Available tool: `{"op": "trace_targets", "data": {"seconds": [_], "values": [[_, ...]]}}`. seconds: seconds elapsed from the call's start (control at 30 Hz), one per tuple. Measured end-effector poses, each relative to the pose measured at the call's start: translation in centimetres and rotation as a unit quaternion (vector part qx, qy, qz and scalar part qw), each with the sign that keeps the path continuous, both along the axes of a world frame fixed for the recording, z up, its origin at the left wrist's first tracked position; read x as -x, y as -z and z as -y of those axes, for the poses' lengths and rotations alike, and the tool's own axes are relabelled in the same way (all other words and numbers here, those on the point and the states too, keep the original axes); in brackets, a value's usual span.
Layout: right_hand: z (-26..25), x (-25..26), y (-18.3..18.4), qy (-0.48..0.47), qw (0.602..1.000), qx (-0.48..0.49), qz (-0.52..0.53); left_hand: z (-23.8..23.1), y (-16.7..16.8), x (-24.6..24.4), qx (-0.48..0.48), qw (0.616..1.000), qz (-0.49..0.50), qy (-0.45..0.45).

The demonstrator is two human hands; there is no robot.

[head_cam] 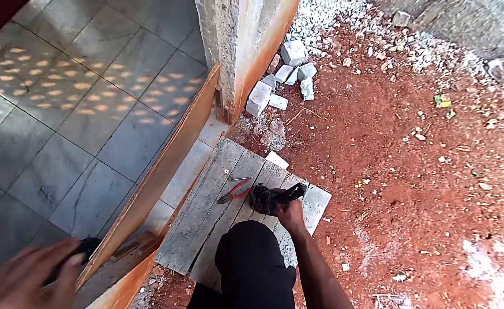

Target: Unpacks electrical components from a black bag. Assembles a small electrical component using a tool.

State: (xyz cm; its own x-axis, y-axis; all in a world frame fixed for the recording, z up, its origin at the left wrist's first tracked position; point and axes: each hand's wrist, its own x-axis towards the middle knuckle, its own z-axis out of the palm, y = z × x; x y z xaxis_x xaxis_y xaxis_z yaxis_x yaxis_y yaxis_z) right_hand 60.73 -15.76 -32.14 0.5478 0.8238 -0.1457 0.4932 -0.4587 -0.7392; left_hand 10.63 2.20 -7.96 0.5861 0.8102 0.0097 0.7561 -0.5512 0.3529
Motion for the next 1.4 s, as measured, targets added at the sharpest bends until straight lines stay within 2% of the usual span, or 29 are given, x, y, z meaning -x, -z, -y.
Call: {"op": "trace_targets", "data": {"seconds": [0.1, 0.17, 0.23, 0.33, 0.43, 0.6, 0.73, 0.87, 0.97, 1.07, 1.17, 1.27, 1.4], "values": [[-0.4, 1.4, -2.0, -0.054, 0.998, -0.026, -0.031, -0.2, 10.2, -13.4, 0.139, 0.97, 0.191, 0.062], [-0.3, 2.4, -3.3, -0.087, 0.994, -0.047, -0.038, 0.7, 14.5, -20.3, 0.234, 0.94, 0.222, 0.114], [-0.3, 3.2, -3.8, -0.116, 0.989, -0.075, -0.058, 2.0, 16.7, -25.2, 0.285, 0.925, 0.19, 0.162], [-0.1, 4.0, -4.3, -0.142, 0.977, -0.118, -0.106, 3.4, 17.4, -28.7, 0.275, 0.93, 0.148, 0.192], [0.2, 4.3, -4.9, -0.146, 0.966, -0.128, -0.169, 3.5, 17.4, -28.2, 0.285, 0.93, 0.171, 0.156], [0.1, 4.3, -3.2, -0.194, 0.919, -0.216, -0.267, 2.2, 17.3, -24.5, 0.365, 0.893, 0.25, 0.078], [-0.8, 5.0, -3.5, -0.197, 0.875, -0.206, -0.39, 2.2, 16.7, -23.4, 0.431, 0.861, 0.254, 0.089], [-1.8, 4.9, -4.3, -0.209, 0.831, -0.161, -0.49, 2.4, 15.7, -24.1, 0.431, 0.87, 0.238, 0.035], [-2.3, 5.1, -4.7, -0.214, 0.851, -0.119, -0.464, 2.2, 15.3, -24.3, 0.432, 0.873, 0.221, 0.045], [-2.6, 6.1, -4.1, -0.192, 0.879, -0.097, -0.426, 2.3, 15.5, -23.9, 0.416, 0.884, 0.187, 0.103], [-2.8, 6.4, -4.5, -0.227, 0.919, -0.066, -0.316, 2.2, 15.7, -23.6, 0.365, 0.915, 0.108, 0.138], [-2.4, 5.8, -4.1, -0.265, 0.933, -0.098, -0.225, 1.8, 16.0, -22.9, 0.334, 0.931, 0.134, 0.069], [-0.5, 4.5, -3.6, -0.172, 0.92, -0.175, -0.306, 1.3, 16.3, -21.1, 0.276, 0.93, 0.23, -0.078]]}}
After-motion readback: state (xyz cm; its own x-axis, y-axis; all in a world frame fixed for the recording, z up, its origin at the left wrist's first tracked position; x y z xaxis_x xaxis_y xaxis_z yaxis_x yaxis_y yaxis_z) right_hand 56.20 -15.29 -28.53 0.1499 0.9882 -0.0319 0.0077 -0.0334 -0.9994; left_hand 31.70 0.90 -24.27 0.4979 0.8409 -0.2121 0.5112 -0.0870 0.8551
